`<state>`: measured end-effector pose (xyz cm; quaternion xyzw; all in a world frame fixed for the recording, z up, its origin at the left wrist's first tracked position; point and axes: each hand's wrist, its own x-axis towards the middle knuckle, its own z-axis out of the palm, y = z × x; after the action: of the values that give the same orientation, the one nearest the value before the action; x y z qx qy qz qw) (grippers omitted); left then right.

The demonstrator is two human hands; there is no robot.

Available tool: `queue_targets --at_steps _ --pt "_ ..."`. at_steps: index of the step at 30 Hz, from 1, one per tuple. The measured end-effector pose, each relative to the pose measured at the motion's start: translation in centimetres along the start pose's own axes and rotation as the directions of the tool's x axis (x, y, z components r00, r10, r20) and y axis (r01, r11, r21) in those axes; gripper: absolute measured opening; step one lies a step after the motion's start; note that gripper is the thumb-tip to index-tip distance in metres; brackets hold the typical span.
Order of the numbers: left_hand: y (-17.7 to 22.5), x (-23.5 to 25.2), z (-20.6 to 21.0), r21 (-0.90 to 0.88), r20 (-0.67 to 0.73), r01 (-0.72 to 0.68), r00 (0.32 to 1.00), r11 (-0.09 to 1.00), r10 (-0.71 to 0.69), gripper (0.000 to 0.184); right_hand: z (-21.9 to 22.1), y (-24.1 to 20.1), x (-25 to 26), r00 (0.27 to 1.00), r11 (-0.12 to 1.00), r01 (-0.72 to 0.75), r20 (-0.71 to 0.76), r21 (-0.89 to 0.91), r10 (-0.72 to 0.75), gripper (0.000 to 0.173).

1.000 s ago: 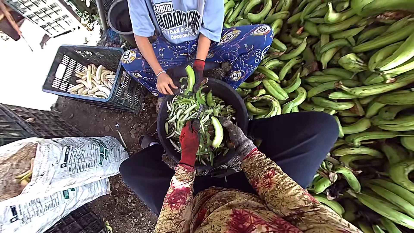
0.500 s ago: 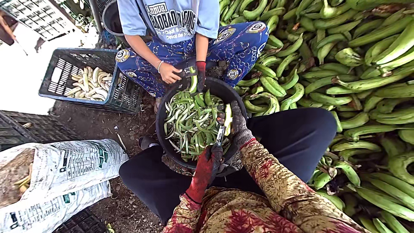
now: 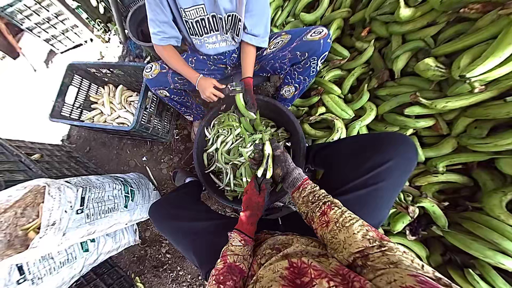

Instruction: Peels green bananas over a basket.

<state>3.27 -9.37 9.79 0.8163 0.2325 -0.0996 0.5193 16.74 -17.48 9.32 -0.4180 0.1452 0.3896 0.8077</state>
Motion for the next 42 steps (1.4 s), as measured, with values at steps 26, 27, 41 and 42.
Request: queue_targets --at_steps 26,27,41,42 --pt "-1.6 1.2 0.9 -0.192 -0.001 0.028 1.0 0.981 -0.029 0.033 -1.1 1.4 -1.0 0.988 0.969 0.112 0.126 -0.219 -0.085 0.045" --pt "-2.0 1.3 1.0 -0.24 0.019 0.049 0.999 0.97 -0.046 0.032 -1.0 1.3 -1.1 0.991 0.968 0.094 0.114 -0.233 -0.069 0.043" --pt "-3.4 1.1 -3.7 -0.744 0.564 0.494 0.825 0.449 0.027 0.039 -2.8 1.4 -1.6 0.907 0.996 -0.084 0.415 0.001 0.076 0.048" --pt "-4.1 1.2 -3.5 -0.778 0.575 0.508 0.812 0.369 0.096 0.039 -2.9 1.7 -1.4 0.929 0.996 -0.077 0.366 0.045 0.055 0.045"
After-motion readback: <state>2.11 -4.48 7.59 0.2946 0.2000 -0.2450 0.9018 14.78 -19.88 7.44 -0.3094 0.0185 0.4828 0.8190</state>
